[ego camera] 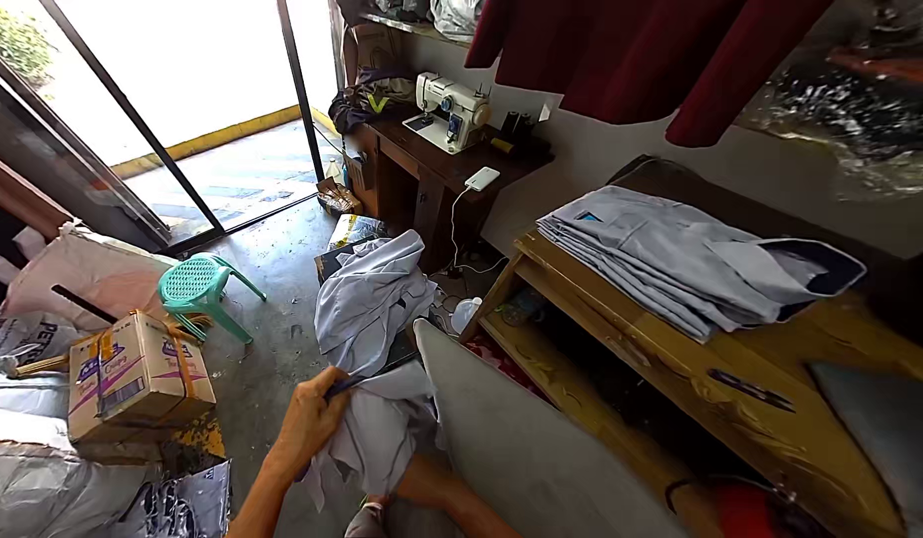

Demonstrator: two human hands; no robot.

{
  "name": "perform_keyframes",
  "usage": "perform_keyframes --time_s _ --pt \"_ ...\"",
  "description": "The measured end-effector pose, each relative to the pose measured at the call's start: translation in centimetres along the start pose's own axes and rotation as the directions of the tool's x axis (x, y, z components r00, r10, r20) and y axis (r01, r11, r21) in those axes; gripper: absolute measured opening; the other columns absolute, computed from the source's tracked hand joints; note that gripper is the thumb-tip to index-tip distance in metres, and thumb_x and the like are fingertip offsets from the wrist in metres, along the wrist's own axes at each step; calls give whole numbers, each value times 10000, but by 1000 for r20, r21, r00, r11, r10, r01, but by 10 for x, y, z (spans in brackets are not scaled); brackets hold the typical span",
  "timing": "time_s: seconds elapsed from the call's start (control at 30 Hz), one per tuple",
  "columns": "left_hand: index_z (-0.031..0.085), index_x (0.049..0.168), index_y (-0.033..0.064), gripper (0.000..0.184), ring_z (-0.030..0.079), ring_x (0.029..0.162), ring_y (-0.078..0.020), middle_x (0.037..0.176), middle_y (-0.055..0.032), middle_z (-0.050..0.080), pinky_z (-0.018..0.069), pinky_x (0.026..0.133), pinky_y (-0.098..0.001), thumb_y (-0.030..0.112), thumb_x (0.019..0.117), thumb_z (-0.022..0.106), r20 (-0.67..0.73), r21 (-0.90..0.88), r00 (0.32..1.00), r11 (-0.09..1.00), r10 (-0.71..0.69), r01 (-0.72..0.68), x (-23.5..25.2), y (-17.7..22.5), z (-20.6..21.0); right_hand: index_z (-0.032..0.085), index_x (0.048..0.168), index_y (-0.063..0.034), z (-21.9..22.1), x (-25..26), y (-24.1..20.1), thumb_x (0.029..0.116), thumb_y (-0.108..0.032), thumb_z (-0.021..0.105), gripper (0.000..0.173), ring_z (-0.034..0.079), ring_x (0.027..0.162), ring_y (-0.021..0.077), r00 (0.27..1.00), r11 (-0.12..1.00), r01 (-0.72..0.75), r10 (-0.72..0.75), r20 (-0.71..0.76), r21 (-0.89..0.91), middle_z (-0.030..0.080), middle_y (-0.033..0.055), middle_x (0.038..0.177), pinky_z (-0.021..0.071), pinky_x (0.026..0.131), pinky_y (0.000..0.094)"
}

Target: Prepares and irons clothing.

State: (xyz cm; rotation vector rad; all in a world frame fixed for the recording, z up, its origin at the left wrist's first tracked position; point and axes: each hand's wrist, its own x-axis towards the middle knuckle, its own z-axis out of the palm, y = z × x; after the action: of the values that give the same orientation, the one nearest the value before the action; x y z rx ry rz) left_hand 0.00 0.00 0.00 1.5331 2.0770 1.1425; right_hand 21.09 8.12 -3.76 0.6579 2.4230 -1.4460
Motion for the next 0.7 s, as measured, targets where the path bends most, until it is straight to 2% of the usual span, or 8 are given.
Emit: perform_keyframes --time_s 0.1,0.2,0.3,0.37,0.43,0.53,0.63,0.7 --pt "733 1010 65 158 661 774 -13 863 17 721 564 729 -217 170 961 627 -16 -138 999 990 31 -33 13 -7 -27 710 1113 23 -19 -20 37 933 -144 701 245 697 1035 297 965 958 262 -258 -46 115 726 190 1067 540 947 529" --pt "742 1006 42 203 664 833 34 892 26 734 558 788 -168 171 998 586 10 -257 987 954 161 -153 22 -6 -45 728 920 -20 -72 -21 68 950 -201 645 201 716 668 214 975 985 66 -31 -218 158 731 98 767 611 660 453" --pt "739 991 58 269 612 949 -29 947 0 672 513 867 -204 267 1036 576 48 -349 932 880 360 -322 38 -2 -54 677 1268 -31 -118 19 65 981 -137 608 314 705 1027 284 850 996 92 -70 -521 16 720 139 1159 563 907 510" --pt "734 1056 76 280 595 1064 -70 1059 -19 658 500 954 -245 294 1055 559 88 -401 899 842 428 -361 49 2 -59 501 1499 -36 -123 62 53 917 -43 604 591 557 1350 248 836 904 427 -394 -383 0 529 143 1513 503 1083 433" --pt "723 1097 79 258 641 1039 -45 1062 7 703 539 943 -243 266 1056 550 33 -389 922 855 385 -343 56 6 -63 587 1392 34 -111 90 29 925 -73 651 483 592 1298 248 828 831 550 -529 -187 85 615 185 1402 467 1118 436" --pt "724 1043 39 175 678 910 0 982 28 732 582 837 -198 157 986 607 -193 -244 951 927 240 -284 68 -2 -74 713 999 53 -110 113 12 917 -60 656 152 693 945 376 940 942 314 -326 -99 -120 715 230 966 523 846 597" --pt "732 972 9 164 656 783 13 870 -5 726 554 737 -165 150 916 669 -319 -31 934 983 163 -182 84 -34 -79 712 1151 24 -169 138 36 995 -99 507 286 681 1084 402 889 982 49 -126 -440 -182 716 239 1104 507 959 610" --pt "752 1043 35 210 692 820 -42 926 -38 755 578 774 -238 198 957 650 -307 108 940 987 146 -118 93 -48 -66 686 1174 53 -214 140 34 1013 -89 471 304 707 890 331 725 999 45 -31 -688 2 716 227 986 559 840 519"
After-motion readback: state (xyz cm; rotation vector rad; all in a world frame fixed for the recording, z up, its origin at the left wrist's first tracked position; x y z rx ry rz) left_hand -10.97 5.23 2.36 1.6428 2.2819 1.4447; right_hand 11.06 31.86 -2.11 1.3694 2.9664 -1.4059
